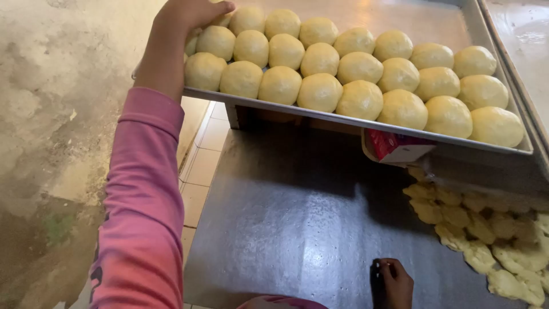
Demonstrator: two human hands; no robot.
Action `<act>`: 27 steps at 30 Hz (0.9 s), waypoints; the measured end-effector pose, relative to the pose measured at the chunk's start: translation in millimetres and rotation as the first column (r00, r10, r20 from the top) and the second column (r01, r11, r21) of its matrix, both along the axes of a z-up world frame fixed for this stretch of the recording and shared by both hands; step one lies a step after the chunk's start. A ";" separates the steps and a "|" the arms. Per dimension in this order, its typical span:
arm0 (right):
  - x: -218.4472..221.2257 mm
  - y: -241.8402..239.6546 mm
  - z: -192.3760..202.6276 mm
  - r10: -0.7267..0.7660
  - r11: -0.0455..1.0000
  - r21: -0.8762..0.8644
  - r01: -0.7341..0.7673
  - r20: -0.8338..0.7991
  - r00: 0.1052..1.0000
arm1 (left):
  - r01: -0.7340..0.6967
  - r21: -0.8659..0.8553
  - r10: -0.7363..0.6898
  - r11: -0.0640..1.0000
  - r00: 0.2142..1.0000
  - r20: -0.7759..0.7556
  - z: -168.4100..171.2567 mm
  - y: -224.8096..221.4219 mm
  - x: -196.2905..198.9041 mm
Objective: Shaping pieces of dough into rounds and placing them on a baking tray.
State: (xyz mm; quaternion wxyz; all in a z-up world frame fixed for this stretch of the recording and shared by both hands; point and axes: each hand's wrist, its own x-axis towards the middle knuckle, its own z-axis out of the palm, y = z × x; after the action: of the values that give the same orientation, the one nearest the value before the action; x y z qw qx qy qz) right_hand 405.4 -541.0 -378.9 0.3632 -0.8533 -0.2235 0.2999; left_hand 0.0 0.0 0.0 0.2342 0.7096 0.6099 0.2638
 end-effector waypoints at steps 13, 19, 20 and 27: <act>27.3 134.6 346.1 0.210 0.337 0.370 -0.866 0.867 0.452 | 0.234 0.068 -0.232 0.970 0.972 -0.036 10.3 15.6 3.6; 40.0 317.7 422.0 0.246 0.439 -0.054 -0.897 0.967 0.062 | 0.172 0.143 -0.122 0.975 0.944 -0.306 -5.7 26.6 7.2; 42.6 345.3 421.8 0.447 0.476 -0.146 -0.867 0.889 0.096 | 0.217 0.156 -0.168 0.964 0.946 -0.277 -5.0 25.1 5.3; 14.4 387.2 423.5 0.742 0.602 -0.226 -0.766 0.515 0.430 | 0.261 0.057 -0.238 0.964 0.935 -0.263 19.4 -6.0 17.7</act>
State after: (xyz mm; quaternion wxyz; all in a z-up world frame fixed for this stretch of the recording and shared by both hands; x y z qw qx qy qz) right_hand 419.8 -153.8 44.7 0.1255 -0.7022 -0.6822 0.1604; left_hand 17.7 -6.0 19.4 0.1533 0.8192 0.5271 0.1661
